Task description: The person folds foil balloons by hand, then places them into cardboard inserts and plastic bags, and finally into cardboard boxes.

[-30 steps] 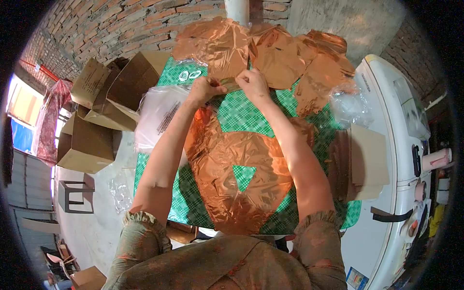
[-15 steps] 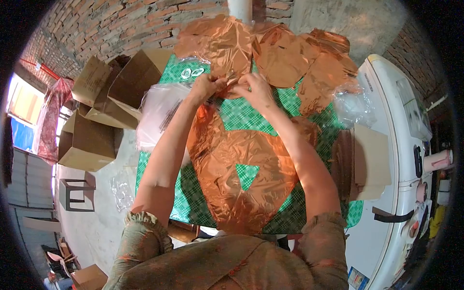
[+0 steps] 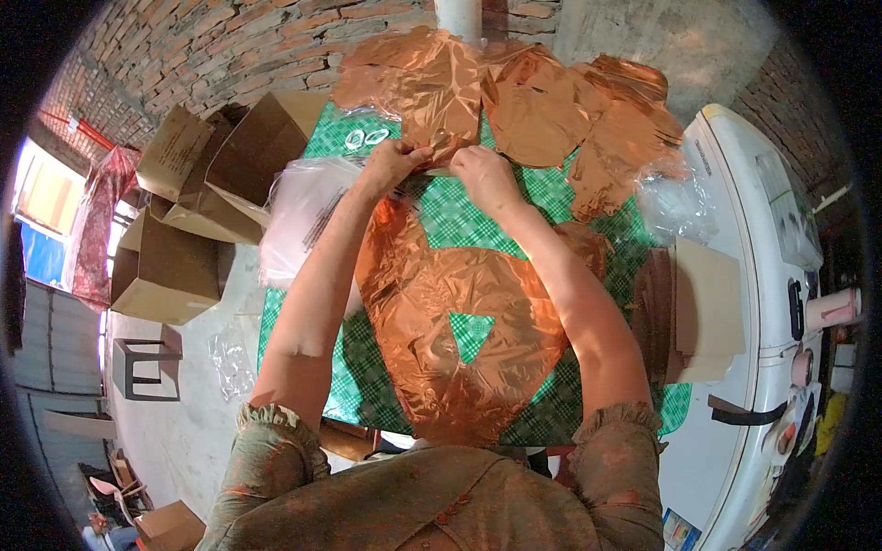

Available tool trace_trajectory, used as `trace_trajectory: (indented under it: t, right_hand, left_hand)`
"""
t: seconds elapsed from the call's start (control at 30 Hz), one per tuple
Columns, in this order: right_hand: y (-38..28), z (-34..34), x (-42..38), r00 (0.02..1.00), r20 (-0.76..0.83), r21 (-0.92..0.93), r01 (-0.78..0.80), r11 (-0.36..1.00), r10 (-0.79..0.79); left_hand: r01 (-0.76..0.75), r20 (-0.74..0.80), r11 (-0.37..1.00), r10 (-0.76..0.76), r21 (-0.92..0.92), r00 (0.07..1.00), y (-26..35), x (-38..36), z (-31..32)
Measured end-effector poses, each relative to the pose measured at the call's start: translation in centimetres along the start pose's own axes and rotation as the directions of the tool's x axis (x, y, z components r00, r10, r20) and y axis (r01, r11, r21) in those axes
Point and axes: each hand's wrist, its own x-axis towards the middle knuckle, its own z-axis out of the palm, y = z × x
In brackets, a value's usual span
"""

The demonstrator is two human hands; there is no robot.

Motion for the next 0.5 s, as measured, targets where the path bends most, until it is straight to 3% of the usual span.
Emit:
trace_trajectory:
  t: [0.1,0.2,0.4,0.5]
  right_hand:
    - [0.0,0.1,0.4,0.976,0.036,0.236,-0.217,0.947,0.215]
    - [-0.3,-0.1,1.1,0.892,0.198,0.355,-0.452,0.818,0.407]
    - [0.9,0.3,2.3,0.850,0.301,0.531,-0.526,0.664,0.433]
    - [0.8,0.4,2.6,0.830,0.312,0.532,-0.556,0.639,0.462]
  left_hand:
    - [-0.004,-0.003,1.000,0.004,0.004,1.000,-0.2,0.1,0.0]
    - [0.013,0.022,1.000,-0.013,-0.017,1.000,-0.4,0.2,0.0]
    - [-0.007,0.023,0.998,0.009,-0.066,1.000,-0.2,-0.4,-0.3]
    - [0.010,0.031,0.998,-0.009,-0.057,0.999,-0.3,-0.2,-0.4]
